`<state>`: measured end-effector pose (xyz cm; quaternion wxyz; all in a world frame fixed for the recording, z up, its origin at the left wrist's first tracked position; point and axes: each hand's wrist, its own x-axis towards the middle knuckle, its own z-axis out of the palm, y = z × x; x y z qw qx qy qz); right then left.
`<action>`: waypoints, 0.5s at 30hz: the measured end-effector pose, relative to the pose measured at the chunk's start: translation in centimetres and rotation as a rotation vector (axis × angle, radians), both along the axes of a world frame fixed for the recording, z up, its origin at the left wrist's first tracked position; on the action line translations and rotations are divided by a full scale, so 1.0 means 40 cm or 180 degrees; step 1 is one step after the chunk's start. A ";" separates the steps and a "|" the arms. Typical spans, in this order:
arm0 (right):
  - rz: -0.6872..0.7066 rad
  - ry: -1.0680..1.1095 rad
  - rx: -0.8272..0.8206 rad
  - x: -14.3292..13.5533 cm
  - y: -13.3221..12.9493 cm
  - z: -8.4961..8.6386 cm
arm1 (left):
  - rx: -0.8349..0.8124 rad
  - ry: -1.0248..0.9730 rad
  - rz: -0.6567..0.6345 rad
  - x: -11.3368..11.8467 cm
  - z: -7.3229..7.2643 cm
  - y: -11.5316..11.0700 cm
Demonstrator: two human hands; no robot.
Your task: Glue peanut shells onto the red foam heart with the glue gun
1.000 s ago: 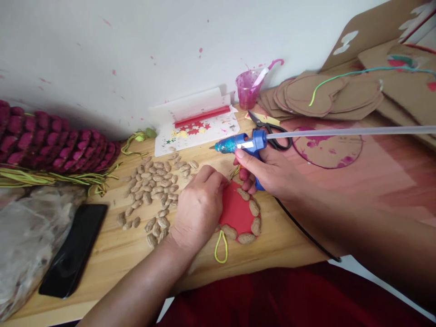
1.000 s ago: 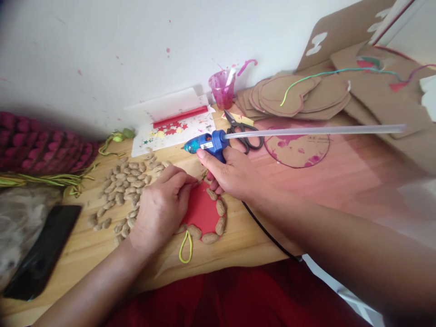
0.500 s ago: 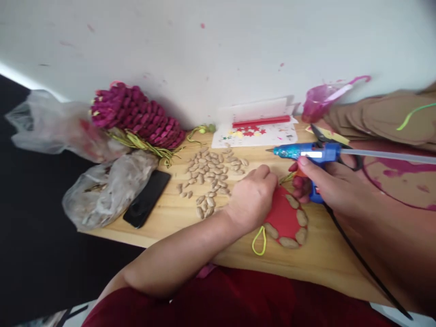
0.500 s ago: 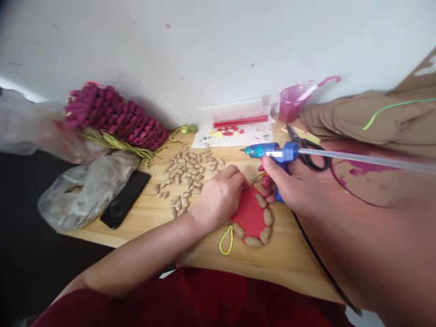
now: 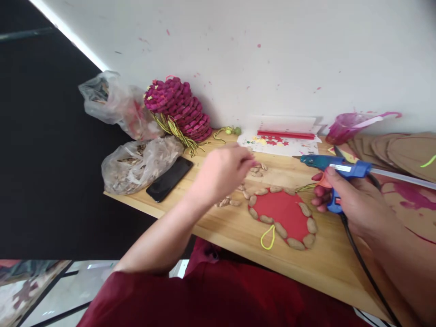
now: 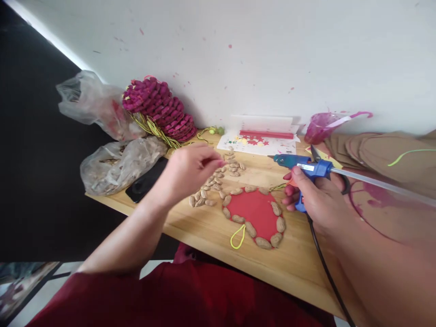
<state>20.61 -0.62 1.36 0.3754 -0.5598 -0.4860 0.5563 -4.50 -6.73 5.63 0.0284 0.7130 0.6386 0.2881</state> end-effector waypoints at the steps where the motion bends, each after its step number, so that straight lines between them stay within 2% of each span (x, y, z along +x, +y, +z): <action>1: 0.0023 0.0013 0.0035 0.000 -0.004 0.003 | -0.0042 0.0108 0.0245 -0.039 0.001 -0.022; 3: 0.0059 0.0041 0.0118 -0.001 -0.013 0.012 | -0.0219 0.0289 0.0621 -0.114 -0.021 -0.070; 5: 0.0078 0.0076 0.0175 -0.003 -0.021 0.022 | -0.0392 0.0333 0.0821 -0.171 -0.066 -0.116; 7: 0.0051 0.0088 0.0214 -0.006 -0.027 0.028 | -0.0586 0.0307 0.0947 -0.202 -0.115 -0.150; 10: 0.0061 0.0056 0.0250 -0.010 -0.031 0.031 | -0.0621 0.0201 0.1018 -0.209 -0.161 -0.172; 15: 0.0010 -0.0062 0.0267 -0.013 -0.029 0.037 | -0.0541 0.0298 0.0914 -0.189 -0.169 -0.149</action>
